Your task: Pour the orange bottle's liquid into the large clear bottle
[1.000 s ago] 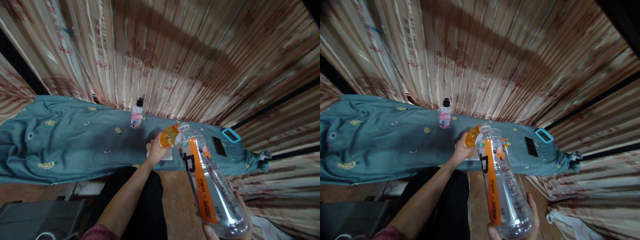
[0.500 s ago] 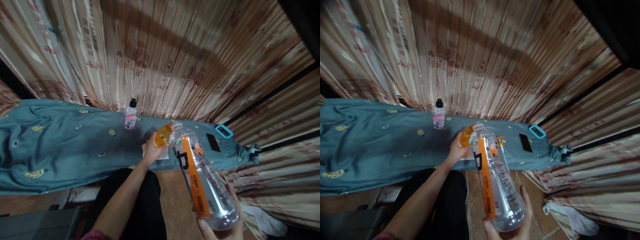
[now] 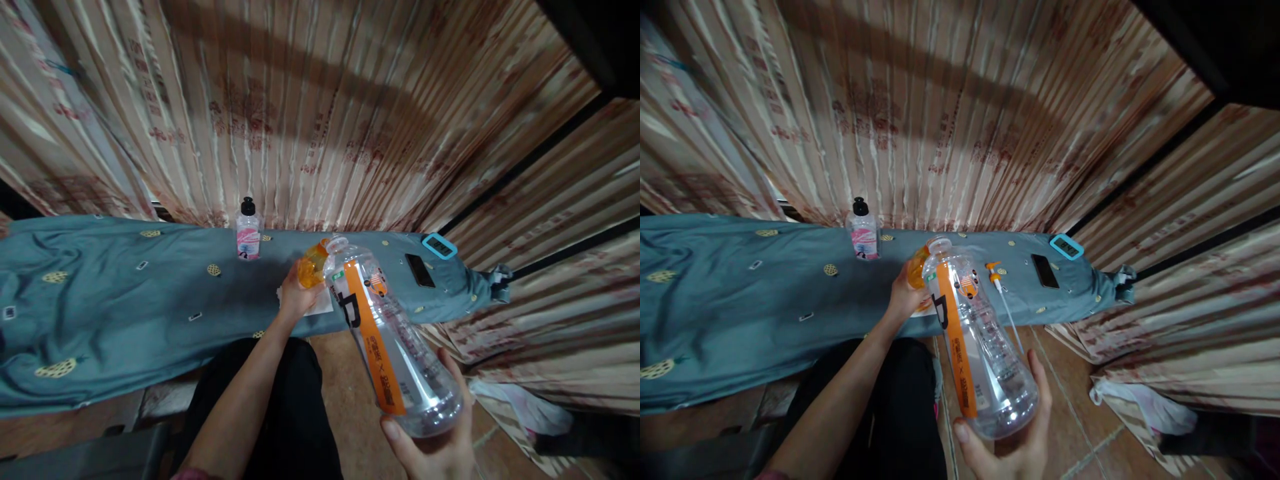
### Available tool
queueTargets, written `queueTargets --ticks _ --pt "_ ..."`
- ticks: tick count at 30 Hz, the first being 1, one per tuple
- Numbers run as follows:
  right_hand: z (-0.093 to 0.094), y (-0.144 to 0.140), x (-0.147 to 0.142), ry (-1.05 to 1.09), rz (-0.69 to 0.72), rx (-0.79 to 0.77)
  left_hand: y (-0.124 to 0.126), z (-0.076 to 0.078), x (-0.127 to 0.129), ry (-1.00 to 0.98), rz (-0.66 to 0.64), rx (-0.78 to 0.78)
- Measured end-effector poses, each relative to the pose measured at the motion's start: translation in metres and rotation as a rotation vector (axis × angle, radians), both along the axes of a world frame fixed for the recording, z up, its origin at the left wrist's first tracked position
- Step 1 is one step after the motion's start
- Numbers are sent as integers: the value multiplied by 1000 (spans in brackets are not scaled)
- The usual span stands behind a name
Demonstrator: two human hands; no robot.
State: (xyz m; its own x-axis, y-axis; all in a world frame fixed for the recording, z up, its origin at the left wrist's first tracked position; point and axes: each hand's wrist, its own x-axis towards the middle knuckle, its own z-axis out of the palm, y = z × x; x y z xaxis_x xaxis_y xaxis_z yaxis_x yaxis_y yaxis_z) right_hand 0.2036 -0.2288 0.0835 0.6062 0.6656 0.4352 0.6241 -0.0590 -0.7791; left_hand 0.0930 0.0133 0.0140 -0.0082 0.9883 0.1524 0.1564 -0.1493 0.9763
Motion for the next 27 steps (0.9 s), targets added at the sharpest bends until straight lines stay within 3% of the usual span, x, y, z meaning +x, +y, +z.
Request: queueTargets --ticks 12,21,27 --pt "13 4 -17 223 -35 0 2 -4 -1 34 5 35" --pt "12 4 -16 182 -31 47 -1 4 1 9 17 -2" --pt "11 3 -13 135 -6 50 0 1 1 6 23 35"
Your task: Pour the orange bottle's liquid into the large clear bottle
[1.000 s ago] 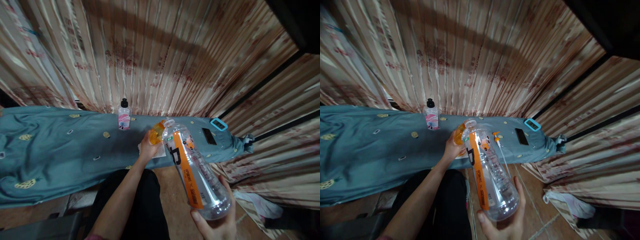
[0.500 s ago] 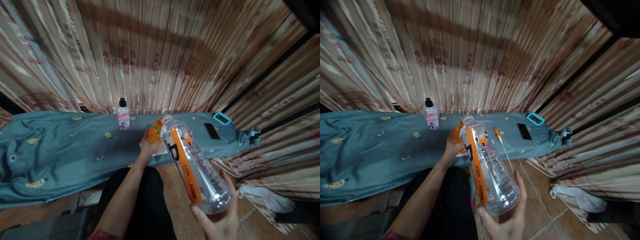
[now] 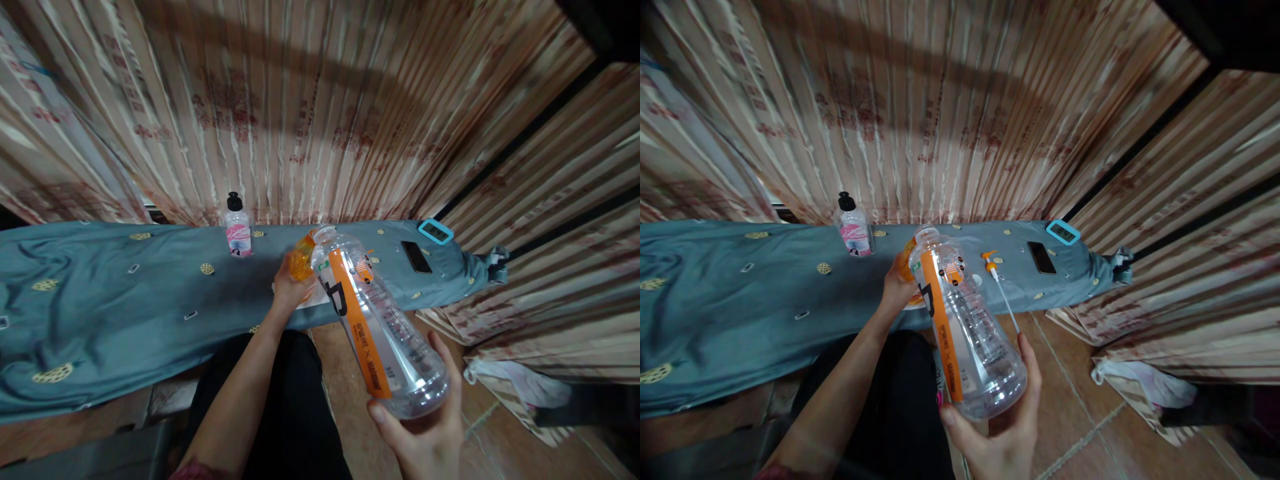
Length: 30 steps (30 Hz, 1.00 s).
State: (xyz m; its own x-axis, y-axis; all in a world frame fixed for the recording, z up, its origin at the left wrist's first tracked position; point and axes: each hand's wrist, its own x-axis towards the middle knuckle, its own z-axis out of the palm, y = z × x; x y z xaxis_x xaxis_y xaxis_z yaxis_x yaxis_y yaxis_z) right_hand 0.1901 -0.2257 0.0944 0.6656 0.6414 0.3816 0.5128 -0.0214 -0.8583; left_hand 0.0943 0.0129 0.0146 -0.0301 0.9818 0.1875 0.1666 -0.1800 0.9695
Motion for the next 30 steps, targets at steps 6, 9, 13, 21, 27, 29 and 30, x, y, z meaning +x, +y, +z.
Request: queueTargets --ticks 6,9,13,21,27,29,30 --pt "3 1 -5 131 -9 -13 5 -9 0 -20 -15 24" --pt "6 1 -8 215 -25 -10 6 -13 -1 1 -4 39" --pt "8 2 -8 226 -32 -31 6 -13 -1 -12 -14 48" --pt "7 3 -8 200 -51 -28 4 -12 0 -16 -4 44" --pt "6 3 -7 164 -43 -1 4 -11 -1 -13 -11 48" --pt "5 3 -7 160 -40 -2 4 -10 -1 -1 -10 35" --pt "5 3 -7 156 -39 -6 4 -9 -1 6 -9 29"
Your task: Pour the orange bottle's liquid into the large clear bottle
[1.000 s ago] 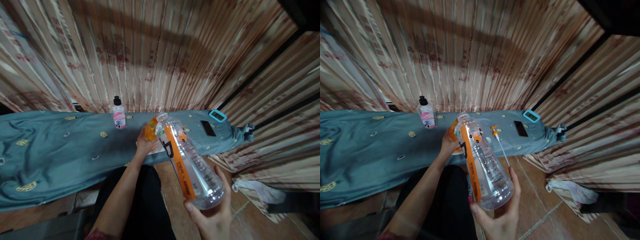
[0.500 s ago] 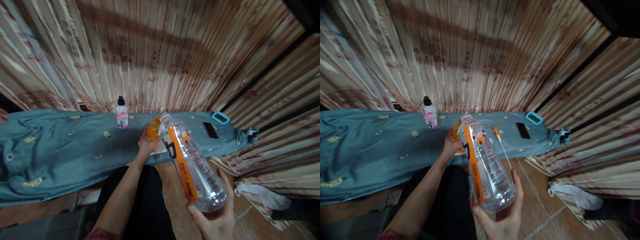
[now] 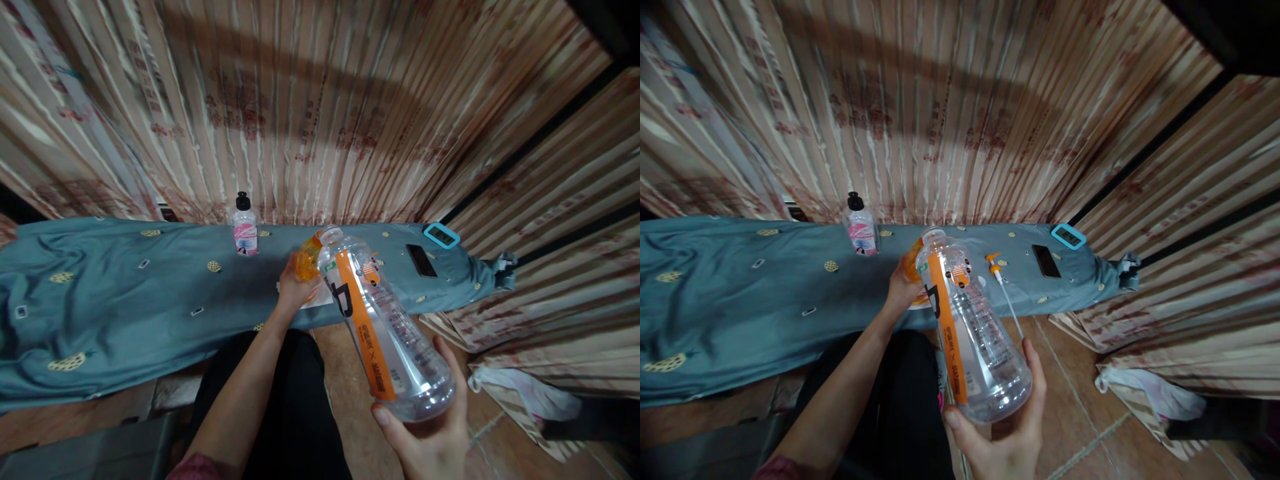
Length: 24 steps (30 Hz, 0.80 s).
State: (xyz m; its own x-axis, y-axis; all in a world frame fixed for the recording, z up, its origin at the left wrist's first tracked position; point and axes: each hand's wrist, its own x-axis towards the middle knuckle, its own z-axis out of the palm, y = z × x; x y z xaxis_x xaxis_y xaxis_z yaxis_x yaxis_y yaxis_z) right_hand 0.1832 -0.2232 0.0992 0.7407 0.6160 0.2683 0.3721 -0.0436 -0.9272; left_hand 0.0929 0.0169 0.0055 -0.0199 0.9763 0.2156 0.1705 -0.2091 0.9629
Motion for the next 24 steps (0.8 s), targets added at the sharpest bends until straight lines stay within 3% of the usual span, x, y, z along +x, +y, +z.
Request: queueTargets --ticks 15,24 --pt "-3 -1 1 1 12 9 -2 6 0 33 -1 -17" --pt "-4 -3 2 -32 29 -17 -1 1 0 -11 -13 4"
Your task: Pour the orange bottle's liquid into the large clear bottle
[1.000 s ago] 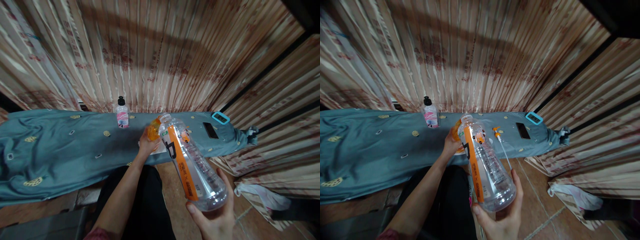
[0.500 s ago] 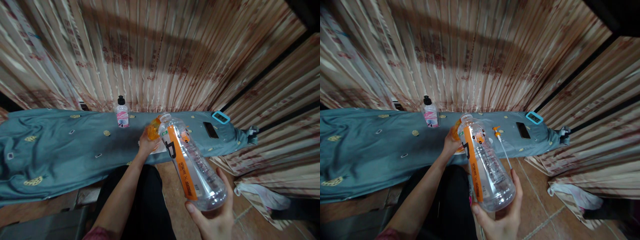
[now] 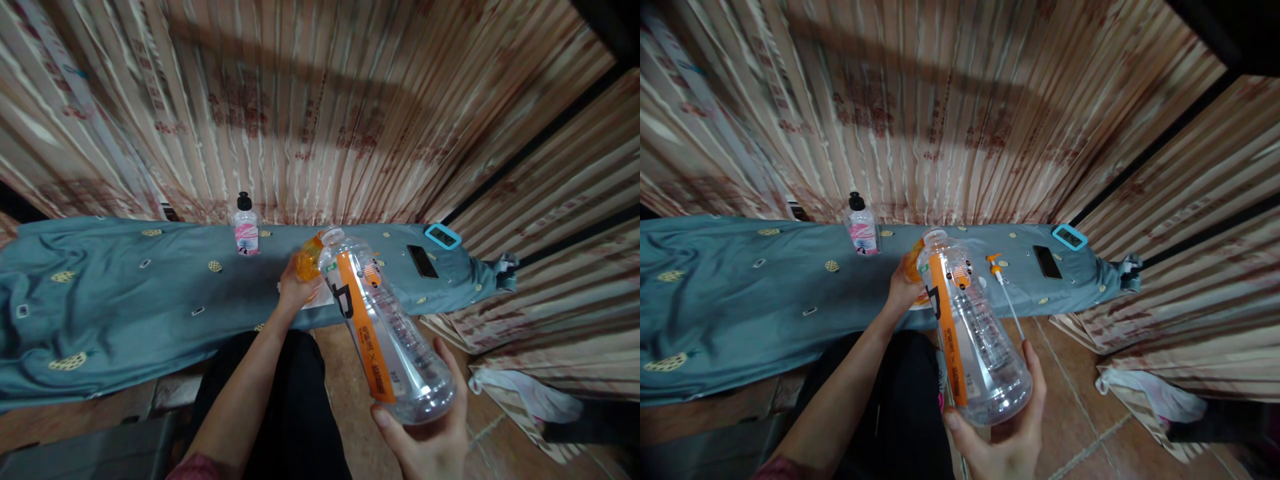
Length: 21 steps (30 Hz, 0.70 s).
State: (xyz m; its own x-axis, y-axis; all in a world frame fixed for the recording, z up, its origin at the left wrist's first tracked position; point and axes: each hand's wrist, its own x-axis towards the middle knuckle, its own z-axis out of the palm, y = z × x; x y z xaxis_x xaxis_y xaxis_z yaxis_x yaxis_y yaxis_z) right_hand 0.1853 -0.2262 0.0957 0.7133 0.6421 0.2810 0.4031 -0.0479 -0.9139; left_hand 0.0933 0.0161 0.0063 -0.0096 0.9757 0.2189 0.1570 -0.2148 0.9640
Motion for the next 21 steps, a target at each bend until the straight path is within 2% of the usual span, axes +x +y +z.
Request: queueTargets --ticks 14,21 --pt "-3 0 1 -64 -2 4 0 4 1 29 20 -31" --pt "-1 1 -1 -43 -17 7 1 1 2 5 22 -5"
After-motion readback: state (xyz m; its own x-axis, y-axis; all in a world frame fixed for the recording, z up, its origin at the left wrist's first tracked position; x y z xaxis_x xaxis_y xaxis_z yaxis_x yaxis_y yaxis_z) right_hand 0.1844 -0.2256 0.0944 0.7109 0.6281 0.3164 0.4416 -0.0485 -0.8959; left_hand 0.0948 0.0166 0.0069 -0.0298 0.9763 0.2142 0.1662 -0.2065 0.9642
